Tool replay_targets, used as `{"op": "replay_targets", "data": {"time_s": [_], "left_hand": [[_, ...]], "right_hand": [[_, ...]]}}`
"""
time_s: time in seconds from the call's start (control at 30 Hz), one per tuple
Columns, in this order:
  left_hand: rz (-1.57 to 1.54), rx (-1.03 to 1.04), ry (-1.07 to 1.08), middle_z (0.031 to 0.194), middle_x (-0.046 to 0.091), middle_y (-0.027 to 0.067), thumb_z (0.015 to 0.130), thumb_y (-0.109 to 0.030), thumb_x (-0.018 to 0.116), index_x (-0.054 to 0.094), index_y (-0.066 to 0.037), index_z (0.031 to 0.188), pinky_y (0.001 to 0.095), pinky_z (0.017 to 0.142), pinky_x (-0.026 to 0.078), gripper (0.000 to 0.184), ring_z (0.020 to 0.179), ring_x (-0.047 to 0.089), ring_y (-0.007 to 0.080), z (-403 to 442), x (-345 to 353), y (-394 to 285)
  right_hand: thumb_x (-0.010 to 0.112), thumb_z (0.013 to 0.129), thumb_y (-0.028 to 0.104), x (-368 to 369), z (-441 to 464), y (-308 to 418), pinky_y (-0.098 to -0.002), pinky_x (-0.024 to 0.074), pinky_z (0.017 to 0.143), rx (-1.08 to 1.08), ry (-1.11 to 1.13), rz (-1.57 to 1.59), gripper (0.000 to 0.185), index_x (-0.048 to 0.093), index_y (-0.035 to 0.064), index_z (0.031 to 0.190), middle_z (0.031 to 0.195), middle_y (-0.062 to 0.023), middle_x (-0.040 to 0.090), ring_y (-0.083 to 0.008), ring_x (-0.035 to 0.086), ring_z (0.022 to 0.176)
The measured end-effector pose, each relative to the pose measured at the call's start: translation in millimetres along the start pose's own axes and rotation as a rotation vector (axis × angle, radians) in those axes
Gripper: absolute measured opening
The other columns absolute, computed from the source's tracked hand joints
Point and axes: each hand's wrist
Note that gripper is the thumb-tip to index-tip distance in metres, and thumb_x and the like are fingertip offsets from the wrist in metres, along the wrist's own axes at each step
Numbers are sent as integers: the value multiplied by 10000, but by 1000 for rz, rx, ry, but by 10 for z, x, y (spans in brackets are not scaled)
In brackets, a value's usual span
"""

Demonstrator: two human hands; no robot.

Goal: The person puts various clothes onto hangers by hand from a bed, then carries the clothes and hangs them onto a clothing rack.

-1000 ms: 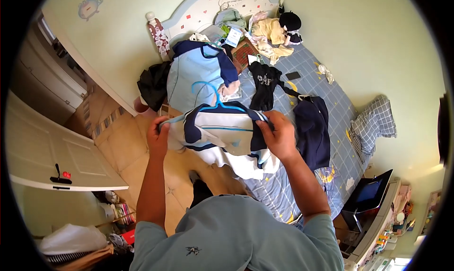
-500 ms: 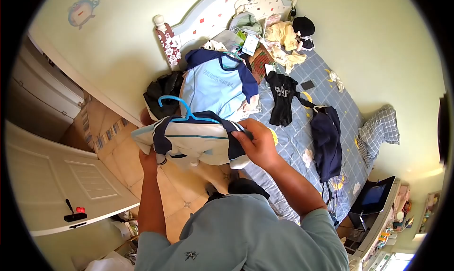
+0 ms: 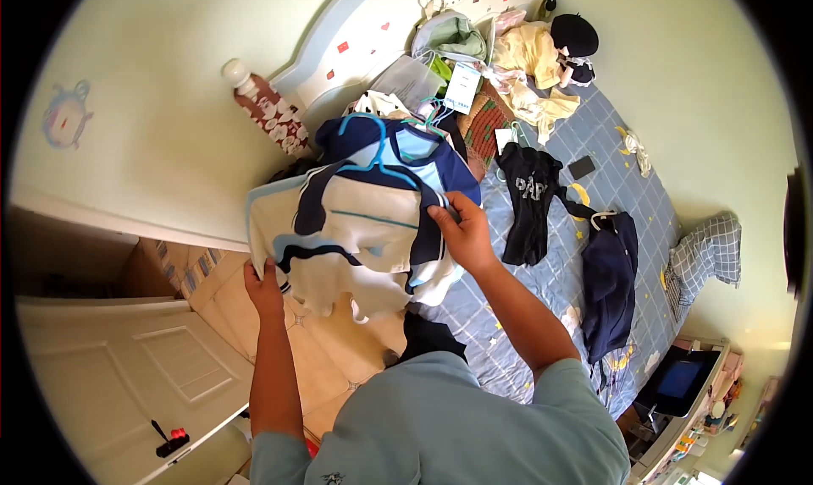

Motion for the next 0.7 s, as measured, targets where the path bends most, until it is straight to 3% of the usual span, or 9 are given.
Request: {"op": "replay_targets", "data": {"time_s": [0.2,0.33,0.43,0.53,0.57,0.6,0.67,0.7], "left_hand": [[16,15,108,1257,530,102,925,-111,664,417,-7,1399,298,968,428,544,1124,517,159,248,945,252],[99,-165,187,1176,563,80,915,-77,643,462,-22,1341,302,943,448,466,1020,552,154,24,1245,243],[125,-252,285,1133,576,62,926,-87,639,487,-20,1304,295,929,450,414,1030,551,143,-170,1204,369],[125,-323,361,1053,589,40,927,-87,633,514,-22,1237,258,833,468,338,964,563,122,-277,1222,405],[114,-351,383,1039,592,36,926,-89,633,516,-23,1225,250,805,470,328,941,564,117,-315,1215,462],[99,-379,411,1025,594,31,924,-90,633,518,-23,1214,243,777,472,319,918,566,112,-361,1220,495],[80,-452,463,1037,601,33,923,-78,634,534,-28,1213,248,825,465,310,932,561,109,-456,1253,472],[69,-481,487,1042,604,34,923,-71,634,542,-31,1212,251,849,462,306,940,558,107,-476,1296,443]], "right_hand": [[684,911,167,-40,1076,-1252,-285,393,556,67,-65,3,149,634,27,908,652,-22,533,-96,474,607],[701,885,222,-12,1510,-1921,-342,409,567,50,-167,-144,220,630,13,898,635,-102,553,-194,533,591],[707,872,195,-36,1769,-2401,-346,466,697,270,-101,-218,258,632,5,1029,835,-112,604,-207,581,759],[719,835,188,-57,1964,-2694,-412,480,822,29,-282,-461,386,599,24,1164,1016,-156,628,-301,613,952],[727,804,179,-81,1935,-2738,-477,445,940,93,-229,-659,532,535,44,1281,1175,-183,595,-372,568,1096],[744,790,187,-81,1891,-2733,-486,413,986,96,-216,-708,590,507,51,1313,1190,-186,578,-365,551,1119],[738,799,179,-87,1621,-2842,-477,439,963,-77,-180,-696,589,500,47,1321,1178,-193,567,-359,564,1093],[731,806,167,-101,1440,-2787,-460,459,938,-37,-133,-586,574,499,43,1316,1170,-187,571,-343,580,1067]]}}
Point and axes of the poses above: each hand's wrist, its own z-axis towards the middle knuckle, its own x-axis out of the palm, y = z × x
